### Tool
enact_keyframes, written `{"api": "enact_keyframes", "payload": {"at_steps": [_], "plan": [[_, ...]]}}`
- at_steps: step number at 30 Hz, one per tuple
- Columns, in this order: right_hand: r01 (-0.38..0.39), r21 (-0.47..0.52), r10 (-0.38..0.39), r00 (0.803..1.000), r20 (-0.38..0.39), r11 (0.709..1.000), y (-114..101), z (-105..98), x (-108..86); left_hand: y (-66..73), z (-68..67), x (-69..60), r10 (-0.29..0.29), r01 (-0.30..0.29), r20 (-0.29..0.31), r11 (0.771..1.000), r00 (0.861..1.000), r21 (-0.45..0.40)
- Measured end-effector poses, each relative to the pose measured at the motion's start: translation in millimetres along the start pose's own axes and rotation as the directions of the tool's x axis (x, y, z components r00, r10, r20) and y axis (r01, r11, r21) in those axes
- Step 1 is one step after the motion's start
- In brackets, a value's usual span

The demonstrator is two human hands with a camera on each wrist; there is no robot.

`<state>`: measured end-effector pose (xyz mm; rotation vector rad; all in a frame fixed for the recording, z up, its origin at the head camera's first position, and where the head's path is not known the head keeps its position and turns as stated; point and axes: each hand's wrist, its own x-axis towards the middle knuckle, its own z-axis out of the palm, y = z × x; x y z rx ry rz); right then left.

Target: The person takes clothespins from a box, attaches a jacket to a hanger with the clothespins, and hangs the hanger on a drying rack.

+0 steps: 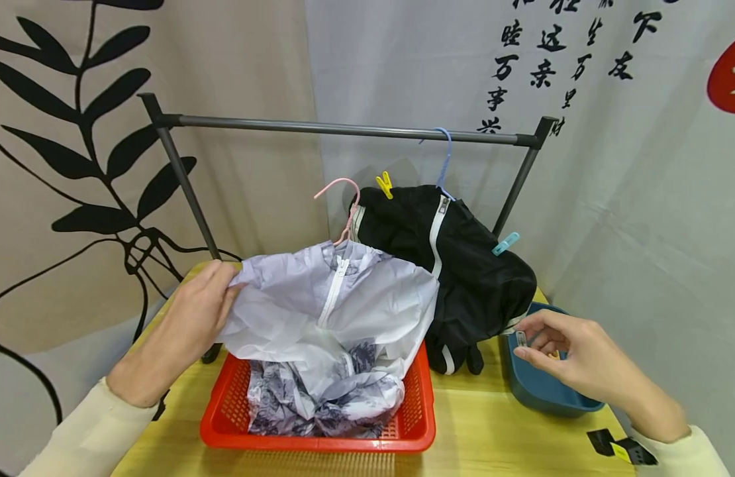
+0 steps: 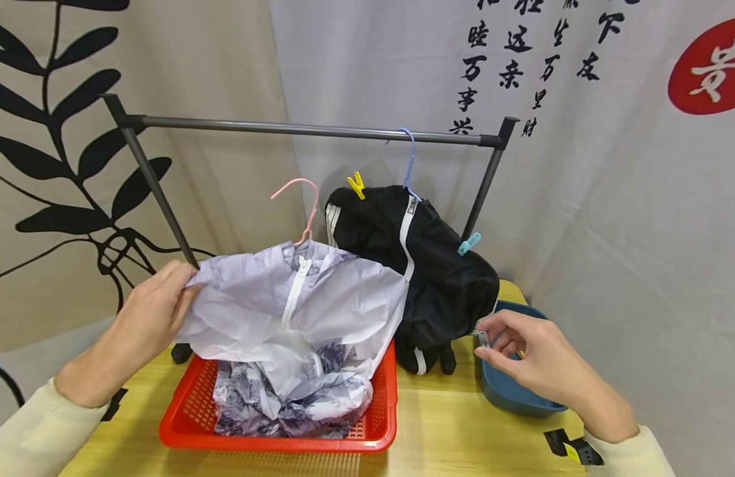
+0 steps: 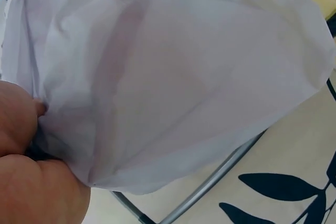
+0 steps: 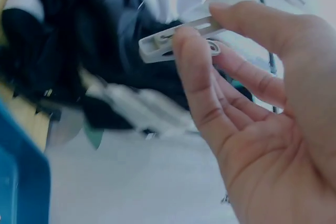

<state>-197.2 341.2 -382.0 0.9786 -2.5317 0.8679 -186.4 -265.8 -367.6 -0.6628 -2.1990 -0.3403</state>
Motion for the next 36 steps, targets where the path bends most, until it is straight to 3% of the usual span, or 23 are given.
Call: {"api": "enact_keyframes", "payload": {"at_steps": [11,18,23,30,36], "plan": [[0.204,0.109,-0.199,0.979,-0.052,0.973,-37,19,46.3,-1.8,-4.0,4.0,0.065,-0.065,0.015,0.998,0.998,-0.008],[0.272,0.138,-0.261,0.961,-0.094,0.952,-58,33,84.0,-0.3,-7.6,1.1,0.029,-0.029,0.018,1.000,0.999,0.003],[0.336,0.149,-0.311,0.936,-0.167,0.930,-71,43,108.9,0.6,-5.8,0.7,0.026,-0.026,0.008,1.000,1.000,-0.001],[0.381,0.181,-0.331,0.909,-0.253,0.907,-82,55,135.3,0.2,-2.5,3.2,0.028,-0.028,-0.017,1.000,0.999,-0.006],[0.353,0.285,-0.265,0.915,-0.303,0.891,-96,64,152.4,-1.2,-0.2,2.7,0.042,-0.042,-0.031,0.999,0.999,-0.020]]}}
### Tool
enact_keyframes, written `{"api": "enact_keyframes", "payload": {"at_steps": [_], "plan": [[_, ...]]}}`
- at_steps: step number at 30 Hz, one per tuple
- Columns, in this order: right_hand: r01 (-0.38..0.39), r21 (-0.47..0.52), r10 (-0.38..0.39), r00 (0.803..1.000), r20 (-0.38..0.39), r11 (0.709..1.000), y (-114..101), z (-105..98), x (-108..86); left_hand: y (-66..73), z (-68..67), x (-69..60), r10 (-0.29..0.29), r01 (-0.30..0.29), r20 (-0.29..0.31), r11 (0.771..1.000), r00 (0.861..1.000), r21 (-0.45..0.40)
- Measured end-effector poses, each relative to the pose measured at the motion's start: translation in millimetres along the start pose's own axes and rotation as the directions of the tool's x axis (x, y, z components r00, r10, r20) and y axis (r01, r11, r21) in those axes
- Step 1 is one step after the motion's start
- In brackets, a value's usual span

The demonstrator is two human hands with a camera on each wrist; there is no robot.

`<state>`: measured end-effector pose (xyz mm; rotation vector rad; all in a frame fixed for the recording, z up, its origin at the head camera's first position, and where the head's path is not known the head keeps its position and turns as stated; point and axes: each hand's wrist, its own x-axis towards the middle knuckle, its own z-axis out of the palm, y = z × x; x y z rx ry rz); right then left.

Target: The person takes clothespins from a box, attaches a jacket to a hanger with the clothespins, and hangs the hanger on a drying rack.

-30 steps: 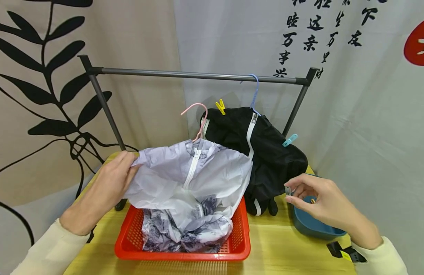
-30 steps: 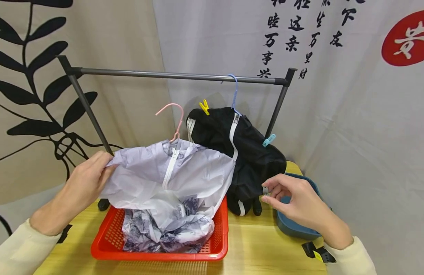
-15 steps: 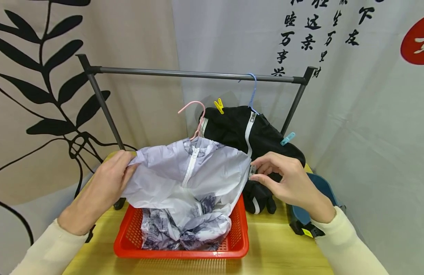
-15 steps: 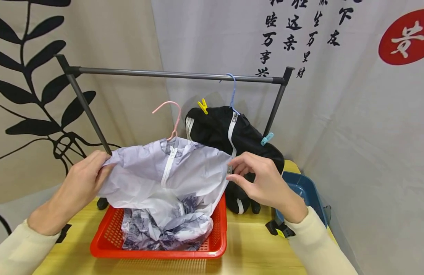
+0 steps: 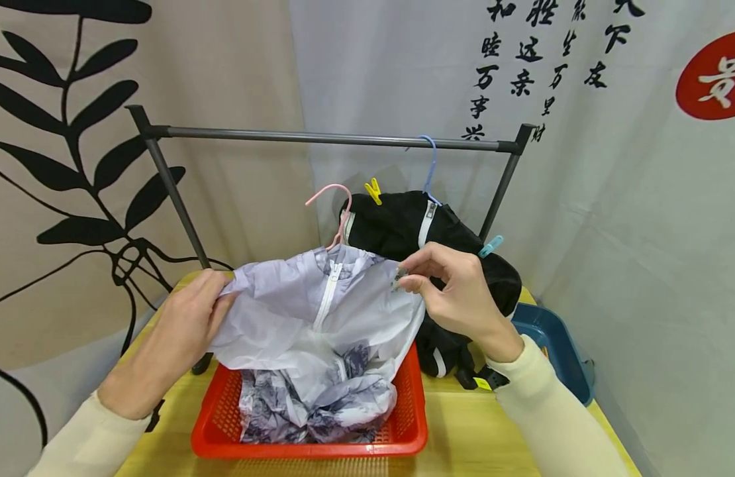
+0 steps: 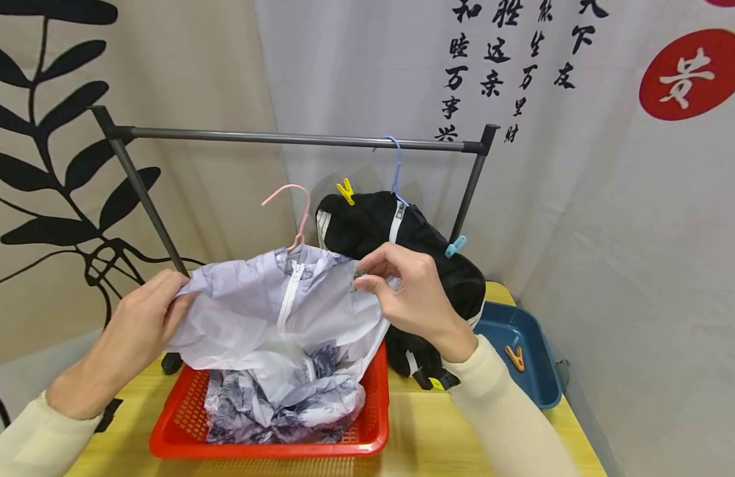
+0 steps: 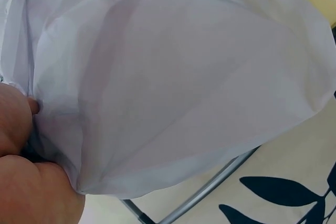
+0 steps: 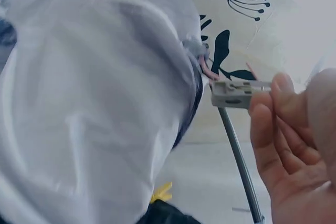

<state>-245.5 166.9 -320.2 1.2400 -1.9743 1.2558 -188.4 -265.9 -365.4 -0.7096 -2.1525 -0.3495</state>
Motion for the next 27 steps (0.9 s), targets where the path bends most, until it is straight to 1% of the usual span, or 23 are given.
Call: {"api": "enact_keyframes", "payload": {"at_steps": [2,6,10,17,21,27], "plan": [[-0.010,0.034,0.011,0.999,-0.030,0.999,-2,8,5.8,0.2,0.7,-0.6,-0.001,0.001,0.000,1.000,1.000,-0.008],[0.002,0.072,0.004,0.997,-0.081,0.997,-6,22,19.0,1.2,2.6,0.7,-0.001,0.001,0.002,1.000,1.000,-0.020],[0.014,0.104,-0.003,0.995,-0.101,0.995,-7,36,31.1,2.6,5.0,1.3,0.003,-0.003,0.002,1.000,1.000,-0.024],[0.041,0.158,-0.027,0.995,-0.095,0.987,-9,61,54.2,4.6,7.6,1.4,0.003,-0.003,0.002,1.000,1.000,-0.026],[0.077,0.185,-0.064,0.995,-0.077,0.980,-16,77,68.3,5.8,9.1,2.3,0.007,-0.007,-0.001,1.000,1.000,-0.025],[0.136,0.131,-0.134,0.991,-0.023,0.982,-24,101,86.8,8.3,10.2,2.4,-0.006,0.007,0.020,0.999,1.000,-0.032]]}}
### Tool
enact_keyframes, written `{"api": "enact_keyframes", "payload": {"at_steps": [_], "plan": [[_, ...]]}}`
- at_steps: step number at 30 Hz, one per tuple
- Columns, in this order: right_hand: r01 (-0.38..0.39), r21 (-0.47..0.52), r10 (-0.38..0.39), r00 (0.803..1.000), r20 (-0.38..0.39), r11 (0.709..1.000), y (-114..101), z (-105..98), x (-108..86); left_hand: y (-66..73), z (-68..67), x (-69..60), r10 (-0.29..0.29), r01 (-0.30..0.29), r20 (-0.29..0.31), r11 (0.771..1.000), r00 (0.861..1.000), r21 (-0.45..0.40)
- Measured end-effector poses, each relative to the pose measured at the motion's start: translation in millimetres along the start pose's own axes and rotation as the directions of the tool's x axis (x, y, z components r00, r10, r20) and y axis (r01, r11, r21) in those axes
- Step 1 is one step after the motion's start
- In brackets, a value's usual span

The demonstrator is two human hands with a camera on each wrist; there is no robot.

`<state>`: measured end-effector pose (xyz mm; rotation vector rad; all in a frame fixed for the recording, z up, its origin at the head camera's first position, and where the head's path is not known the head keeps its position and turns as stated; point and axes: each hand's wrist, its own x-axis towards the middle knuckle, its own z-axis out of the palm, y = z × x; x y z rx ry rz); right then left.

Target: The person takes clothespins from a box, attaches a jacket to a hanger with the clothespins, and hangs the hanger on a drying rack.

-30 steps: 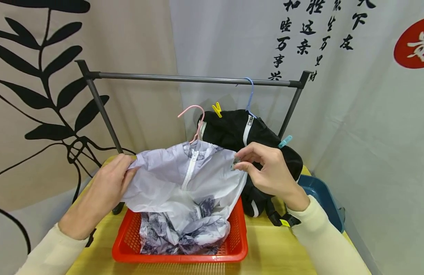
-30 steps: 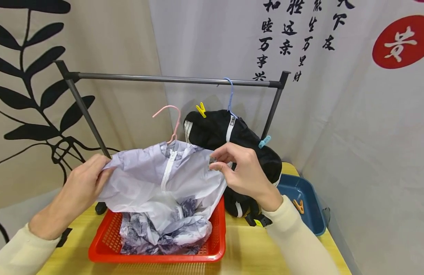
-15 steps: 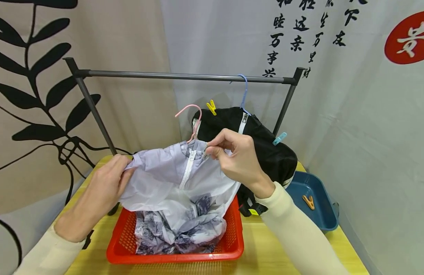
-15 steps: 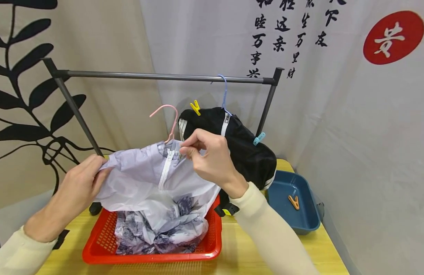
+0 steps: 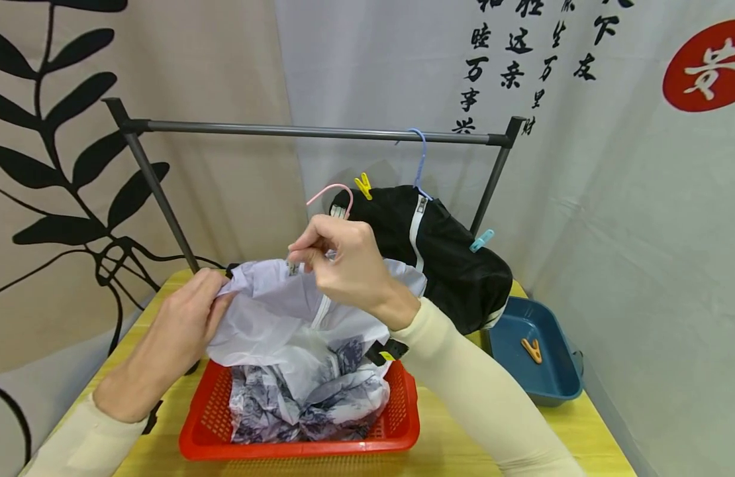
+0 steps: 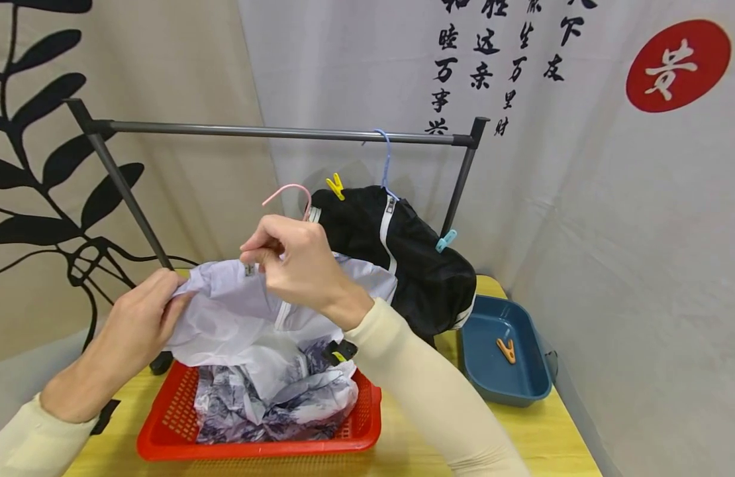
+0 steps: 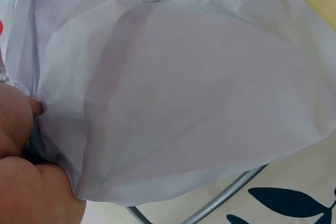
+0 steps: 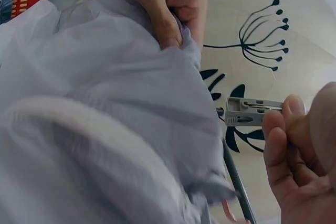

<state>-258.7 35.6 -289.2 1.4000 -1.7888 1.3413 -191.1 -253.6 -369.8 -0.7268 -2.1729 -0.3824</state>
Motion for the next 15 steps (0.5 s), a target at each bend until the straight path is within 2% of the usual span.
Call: {"api": "enact_keyframes", "payload": {"at_steps": [5,15], "plan": [[0.036,-0.065,-0.032,0.998,0.060,0.997,3,19,10.7,2.1,-0.7,0.9,-0.022,0.022,0.015,1.000,1.000,-0.002],[0.110,-0.200,-0.078,0.984,0.162,0.974,8,39,16.8,8.1,1.3,2.9,-0.006,0.006,0.020,1.000,1.000,0.010]]}}
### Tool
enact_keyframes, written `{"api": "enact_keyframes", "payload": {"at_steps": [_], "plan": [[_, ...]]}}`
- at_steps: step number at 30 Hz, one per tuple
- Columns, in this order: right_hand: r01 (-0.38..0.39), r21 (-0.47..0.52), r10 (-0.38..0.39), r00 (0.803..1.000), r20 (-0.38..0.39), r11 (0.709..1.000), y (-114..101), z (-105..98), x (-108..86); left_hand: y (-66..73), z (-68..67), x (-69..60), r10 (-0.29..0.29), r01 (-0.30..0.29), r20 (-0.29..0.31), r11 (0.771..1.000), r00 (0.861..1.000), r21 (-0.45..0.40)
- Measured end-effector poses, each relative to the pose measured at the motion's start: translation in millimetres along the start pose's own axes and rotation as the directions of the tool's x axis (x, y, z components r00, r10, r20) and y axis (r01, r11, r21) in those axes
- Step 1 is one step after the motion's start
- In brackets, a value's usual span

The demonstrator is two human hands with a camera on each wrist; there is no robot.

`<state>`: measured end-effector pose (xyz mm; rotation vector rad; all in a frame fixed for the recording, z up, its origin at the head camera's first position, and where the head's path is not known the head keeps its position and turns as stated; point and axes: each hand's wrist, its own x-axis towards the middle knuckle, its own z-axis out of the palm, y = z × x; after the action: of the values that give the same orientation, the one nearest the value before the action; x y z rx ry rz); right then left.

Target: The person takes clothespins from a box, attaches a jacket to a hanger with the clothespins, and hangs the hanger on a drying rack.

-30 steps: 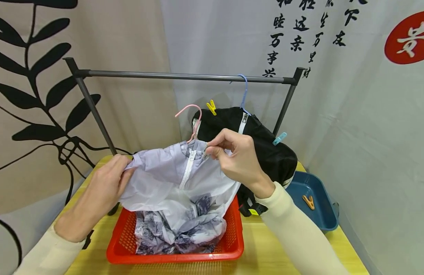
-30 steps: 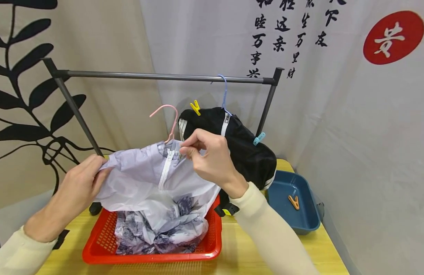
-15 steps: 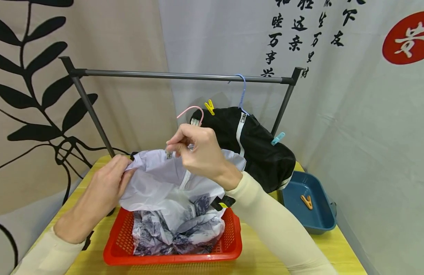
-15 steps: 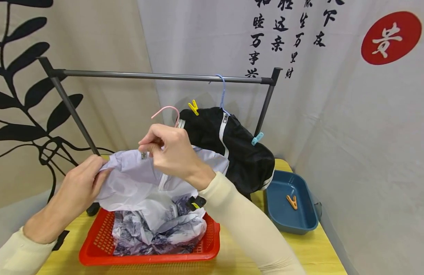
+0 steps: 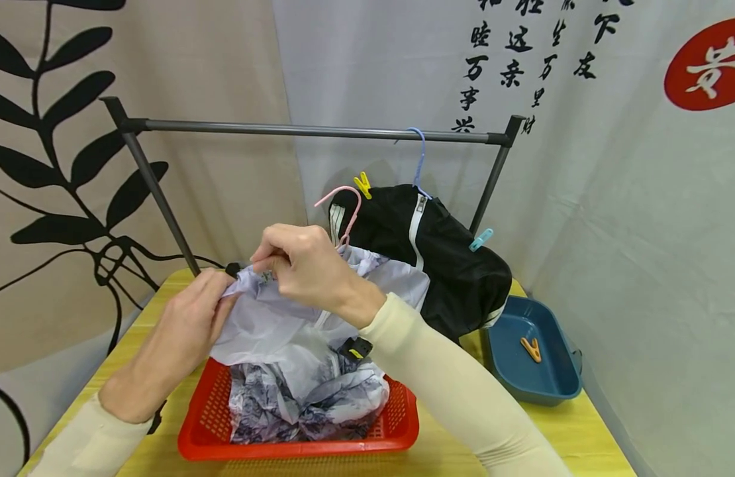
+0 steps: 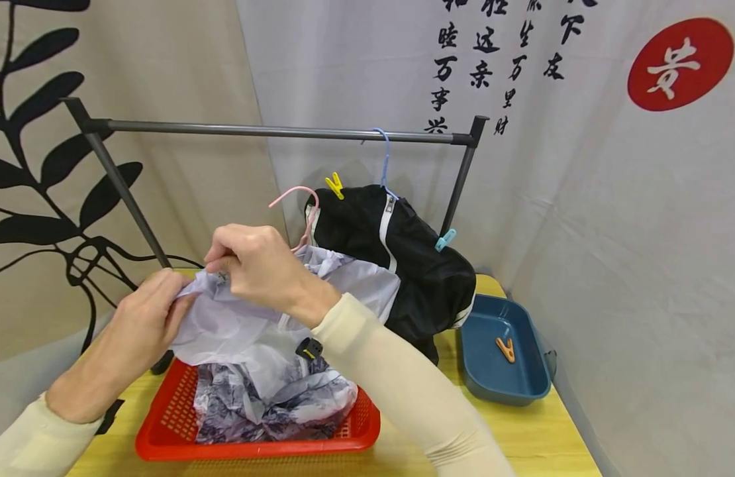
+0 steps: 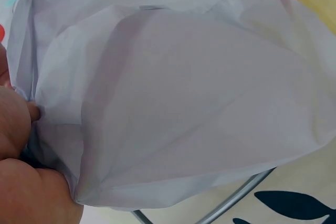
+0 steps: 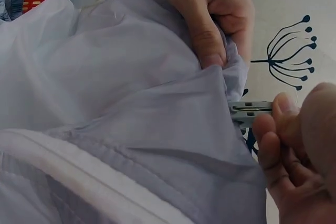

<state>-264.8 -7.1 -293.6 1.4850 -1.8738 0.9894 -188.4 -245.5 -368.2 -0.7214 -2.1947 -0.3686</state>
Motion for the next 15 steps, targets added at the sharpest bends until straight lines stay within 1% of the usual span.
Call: {"api": "enact_keyframes", "payload": {"at_steps": [4,7,9,12,15], "plan": [[-0.016,-0.048,0.019,0.998,0.064,0.999,-3,1,-0.6,1.3,1.6,-0.5,0.003,-0.003,-0.007,1.000,1.000,0.001],[-0.058,-0.089,0.069,0.990,0.120,0.994,-7,0,-2.9,1.6,3.2,-0.9,0.007,-0.007,-0.012,1.000,1.000,-0.005],[-0.082,-0.118,0.098,0.985,0.143,0.990,-9,0,-4.7,1.9,3.9,-1.2,0.009,-0.009,-0.010,1.000,1.000,-0.008],[-0.100,-0.144,0.122,0.980,0.158,0.985,-11,0,-7.2,2.5,3.7,-1.9,0.000,0.000,-0.001,1.000,1.000,-0.011],[-0.098,-0.166,0.125,0.979,0.159,0.981,-14,0,-8.9,3.2,3.4,-2.2,-0.017,0.017,0.008,1.000,1.000,-0.007]]}}
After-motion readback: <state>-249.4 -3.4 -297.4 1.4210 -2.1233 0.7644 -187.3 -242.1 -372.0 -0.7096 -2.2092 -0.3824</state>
